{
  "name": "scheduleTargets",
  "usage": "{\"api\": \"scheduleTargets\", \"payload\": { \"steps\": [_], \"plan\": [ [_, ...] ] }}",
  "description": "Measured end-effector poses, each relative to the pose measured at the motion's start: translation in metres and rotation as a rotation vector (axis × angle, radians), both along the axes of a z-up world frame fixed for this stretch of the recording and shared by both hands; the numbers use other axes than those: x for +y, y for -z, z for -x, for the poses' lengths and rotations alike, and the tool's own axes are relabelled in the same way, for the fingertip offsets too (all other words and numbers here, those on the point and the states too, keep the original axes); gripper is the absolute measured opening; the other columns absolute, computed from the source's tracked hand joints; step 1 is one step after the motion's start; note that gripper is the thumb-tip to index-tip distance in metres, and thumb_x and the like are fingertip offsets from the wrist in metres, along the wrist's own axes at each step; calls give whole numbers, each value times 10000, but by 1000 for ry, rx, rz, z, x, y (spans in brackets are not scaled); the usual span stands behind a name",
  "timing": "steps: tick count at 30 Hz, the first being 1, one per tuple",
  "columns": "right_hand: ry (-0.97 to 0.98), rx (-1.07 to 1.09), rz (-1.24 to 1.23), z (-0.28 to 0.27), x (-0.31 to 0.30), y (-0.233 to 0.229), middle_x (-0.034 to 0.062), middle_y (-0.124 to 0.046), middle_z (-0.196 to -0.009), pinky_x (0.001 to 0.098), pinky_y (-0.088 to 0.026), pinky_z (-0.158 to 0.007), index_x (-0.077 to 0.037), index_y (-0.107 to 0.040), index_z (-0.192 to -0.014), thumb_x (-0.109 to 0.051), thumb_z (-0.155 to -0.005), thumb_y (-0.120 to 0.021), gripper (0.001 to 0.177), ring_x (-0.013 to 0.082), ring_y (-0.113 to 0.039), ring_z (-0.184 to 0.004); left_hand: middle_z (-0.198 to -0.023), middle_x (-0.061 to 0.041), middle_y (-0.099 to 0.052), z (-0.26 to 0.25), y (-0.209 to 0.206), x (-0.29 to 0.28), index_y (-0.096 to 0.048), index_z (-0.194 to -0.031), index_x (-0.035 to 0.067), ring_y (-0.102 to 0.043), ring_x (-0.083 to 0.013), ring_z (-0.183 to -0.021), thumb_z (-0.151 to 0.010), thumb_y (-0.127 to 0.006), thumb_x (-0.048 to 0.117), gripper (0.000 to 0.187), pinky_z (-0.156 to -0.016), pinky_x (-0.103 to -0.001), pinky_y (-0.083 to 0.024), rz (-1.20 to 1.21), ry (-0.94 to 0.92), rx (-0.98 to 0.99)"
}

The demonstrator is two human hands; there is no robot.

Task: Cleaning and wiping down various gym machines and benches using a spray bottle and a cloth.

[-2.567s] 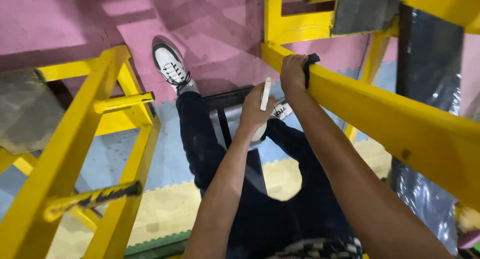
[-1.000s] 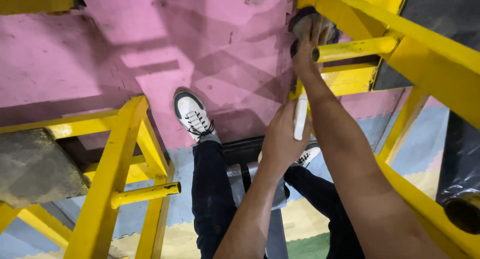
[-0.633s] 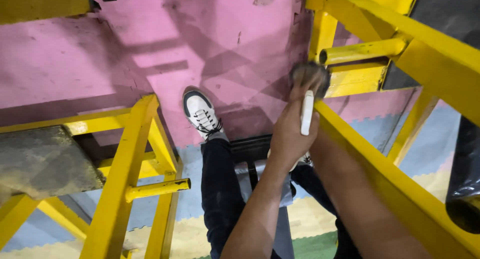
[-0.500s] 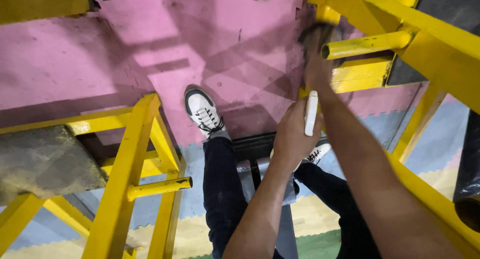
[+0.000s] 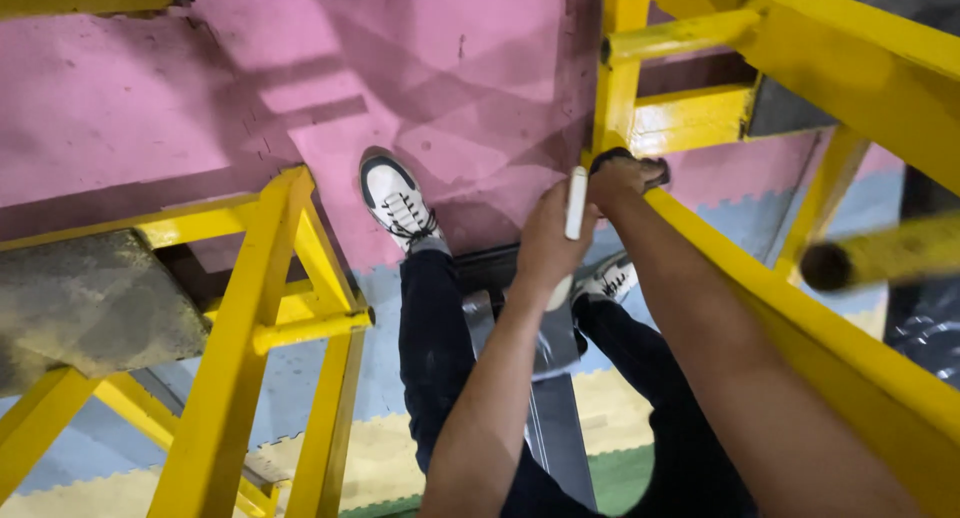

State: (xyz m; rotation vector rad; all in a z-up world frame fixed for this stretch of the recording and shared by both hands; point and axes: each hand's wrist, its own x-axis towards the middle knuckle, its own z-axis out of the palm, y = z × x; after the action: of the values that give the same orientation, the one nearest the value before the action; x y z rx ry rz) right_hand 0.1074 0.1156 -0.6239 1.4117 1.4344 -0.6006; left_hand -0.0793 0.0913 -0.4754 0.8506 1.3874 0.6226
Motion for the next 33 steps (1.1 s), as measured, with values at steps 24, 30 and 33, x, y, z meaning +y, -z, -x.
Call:
{"api": "scheduleTargets", "payload": {
  "steps": [24, 30, 33],
  "plan": [
    [432, 177, -222, 40, -15, -404, 198, -599, -1416, 581, -477, -1060, -88, -748, -1235, -325, -875, -693, 435, 443, -585, -1285, -971, -187, -689, 9, -244, -49, -633, -1260, -9, -689, -290, -836, -919, -710, 149, 384, -761, -384, -566, -391, 53, 30],
    [634, 664, -633, 62, -36, -538, 255, -535, -1331, 528, -512, -949, -167, -546, -1439, -306, -807, -734, 675, 474, -586, -1145, -1113, -120, -713, 23, -330, -30, -600, -1337, -4, -692, -187, -966, -962, -709, 149, 419, -863, -323, -557, -346, 39, -88],
    [683, 674, -752, 64, -60, -594, 243, -517, -1312, 542, -517, -918, -157, -464, -1479, -284, -817, -737, 728, 481, -584, -1141, -1171, -104, -689, 25, -374, -28, -587, -1371, -6, -655, -169, -1015, -980, -704, 127, 429, -893, -305, -544, -349, 66, -154]
  ]
}}
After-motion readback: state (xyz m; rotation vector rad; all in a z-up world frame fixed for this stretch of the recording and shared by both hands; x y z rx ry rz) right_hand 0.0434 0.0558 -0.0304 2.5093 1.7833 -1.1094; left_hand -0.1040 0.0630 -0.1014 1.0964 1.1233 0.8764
